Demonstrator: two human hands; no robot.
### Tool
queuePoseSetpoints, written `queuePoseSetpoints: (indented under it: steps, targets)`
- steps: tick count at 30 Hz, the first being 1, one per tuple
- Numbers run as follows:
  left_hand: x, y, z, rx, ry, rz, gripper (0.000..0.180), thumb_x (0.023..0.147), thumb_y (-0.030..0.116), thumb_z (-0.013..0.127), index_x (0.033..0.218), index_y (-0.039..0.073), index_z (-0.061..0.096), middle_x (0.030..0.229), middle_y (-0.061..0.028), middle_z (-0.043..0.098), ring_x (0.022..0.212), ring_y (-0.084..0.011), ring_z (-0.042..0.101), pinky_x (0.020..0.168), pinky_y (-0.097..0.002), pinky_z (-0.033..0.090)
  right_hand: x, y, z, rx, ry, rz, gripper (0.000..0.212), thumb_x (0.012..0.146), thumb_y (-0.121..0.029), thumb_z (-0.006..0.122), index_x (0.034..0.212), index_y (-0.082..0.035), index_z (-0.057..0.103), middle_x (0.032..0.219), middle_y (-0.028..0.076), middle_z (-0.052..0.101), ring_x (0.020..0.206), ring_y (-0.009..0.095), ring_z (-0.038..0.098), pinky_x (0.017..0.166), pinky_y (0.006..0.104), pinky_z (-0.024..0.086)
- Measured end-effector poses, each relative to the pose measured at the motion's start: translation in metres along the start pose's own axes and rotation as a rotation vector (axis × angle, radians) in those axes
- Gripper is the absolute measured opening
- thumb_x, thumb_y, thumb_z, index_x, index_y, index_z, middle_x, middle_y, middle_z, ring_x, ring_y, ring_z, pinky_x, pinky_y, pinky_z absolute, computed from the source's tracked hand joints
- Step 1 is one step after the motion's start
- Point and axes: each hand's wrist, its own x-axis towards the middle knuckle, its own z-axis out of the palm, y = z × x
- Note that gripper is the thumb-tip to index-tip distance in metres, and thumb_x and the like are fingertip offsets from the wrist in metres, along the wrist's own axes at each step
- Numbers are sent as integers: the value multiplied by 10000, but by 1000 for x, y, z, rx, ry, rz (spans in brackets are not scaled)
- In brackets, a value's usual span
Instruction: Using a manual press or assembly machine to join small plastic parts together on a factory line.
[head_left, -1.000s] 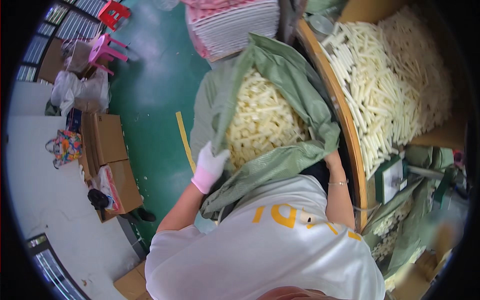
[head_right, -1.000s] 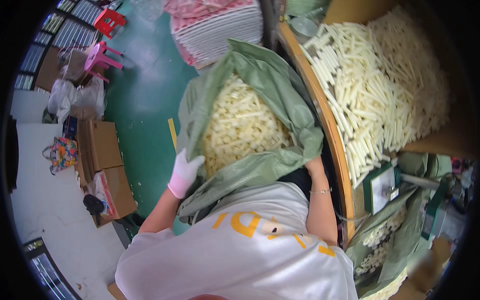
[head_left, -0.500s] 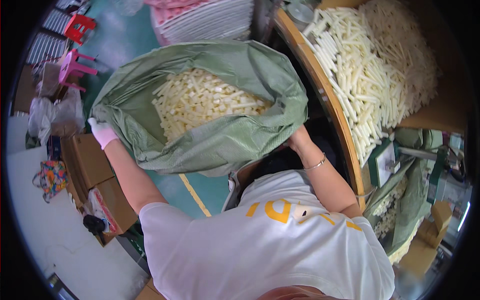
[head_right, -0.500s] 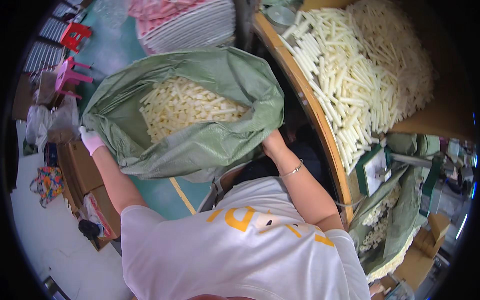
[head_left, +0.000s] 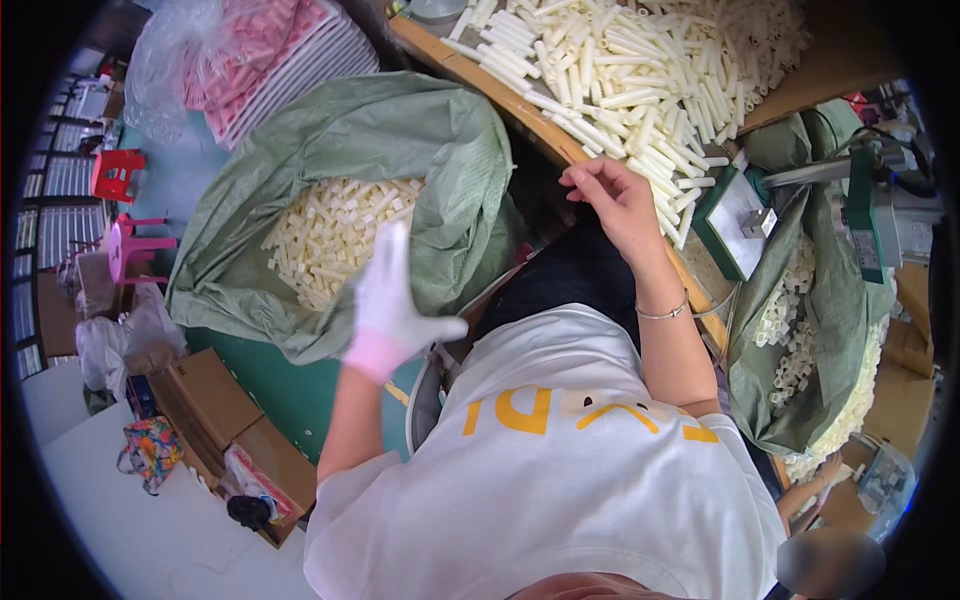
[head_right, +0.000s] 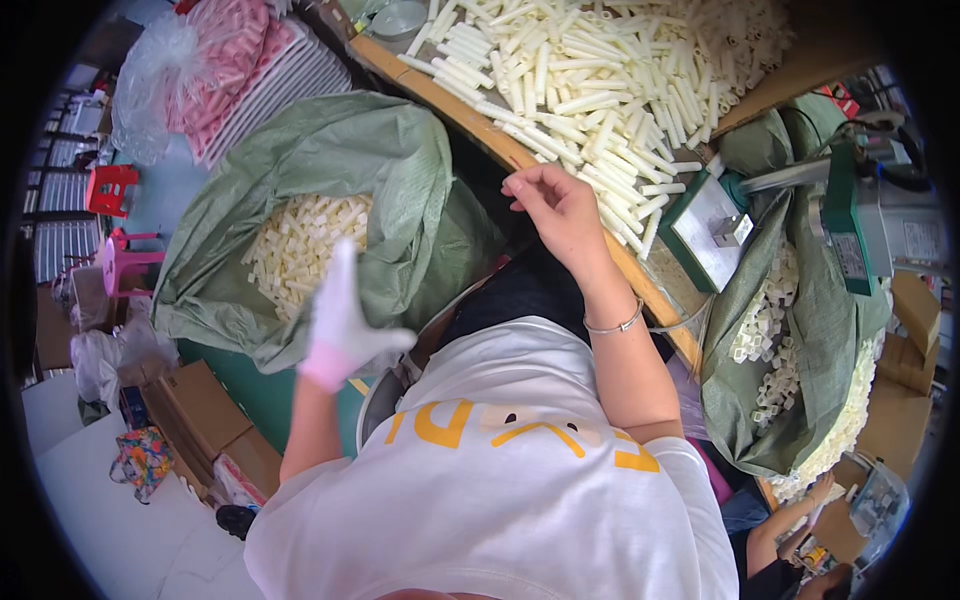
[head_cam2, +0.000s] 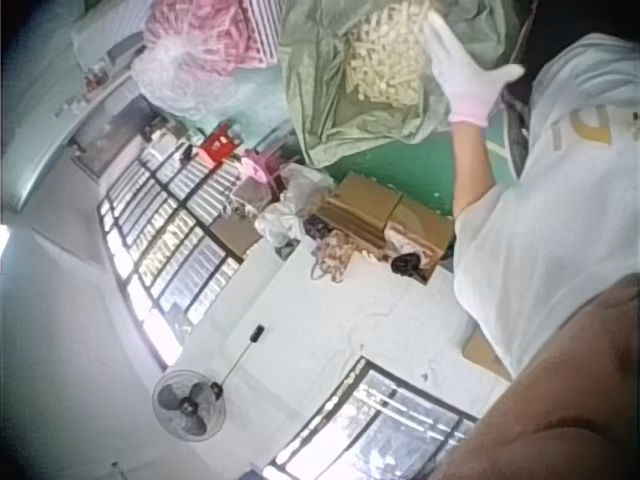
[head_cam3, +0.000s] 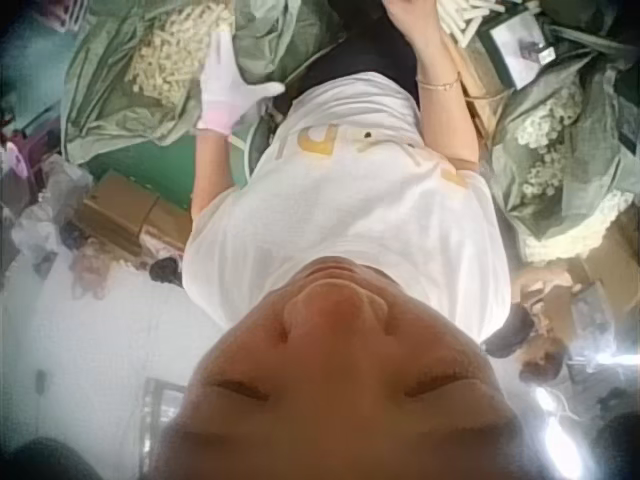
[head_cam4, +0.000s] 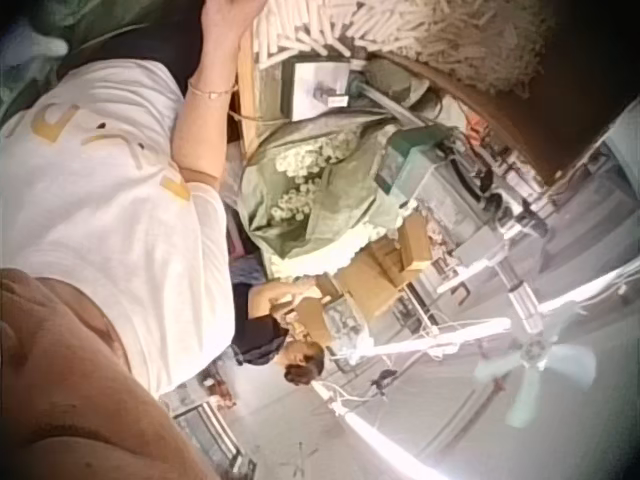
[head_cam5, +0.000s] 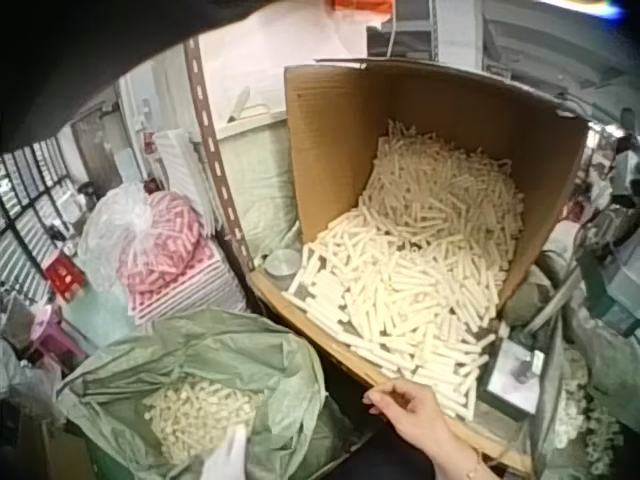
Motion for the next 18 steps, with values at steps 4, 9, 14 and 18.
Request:
queuePoseSetpoints:
  steps: [4, 9, 14, 18]
  targets:
    - [38, -110, 49, 10, 349, -165, 332, 768, 193, 666, 1070, 63, 623, 779, -172, 630, 740, -298, 610, 709, -380, 491, -18, 5, -27, -54, 67, -54, 136, 906, -109, 581, 923, 17, 628, 854, 57, 659, 752, 102, 603, 687, 230, 495]
    - [65, -134, -42, 13, 931, -235, 192, 832, 53, 548, 982, -28, 636, 839, -149, 666, 762, -181, 608, 754, -290, 465, -37, 1, -67, -115, 388, -172, 119, 898, -104, 590, 886, 6, 635, 795, 23, 662, 686, 60, 580, 618, 194, 469]
    - [46, -203, -45, -503, 814, -153, 337, 862, 107, 566, 1154, -60, 559, 1112, -115, 610, 970, -202, 581, 878, -311, 446, -57, 36, -82, -380, 448, -113, 122, 888, -114, 608, 865, 4, 632, 770, 21, 640, 624, 54, 531, 569, 198, 430]
    - [40, -126, -83, -326, 180, 34, 745, 722, 239, 720, 1327, -45, 392, 1355, -161, 430, 1226, -244, 427, 1040, -342, 310, -67, 53, -67, -593, 532, -249, 104, 841, -97, 656, 802, -5, 628, 664, 31, 577, 514, 72, 468, 489, 223, 382]
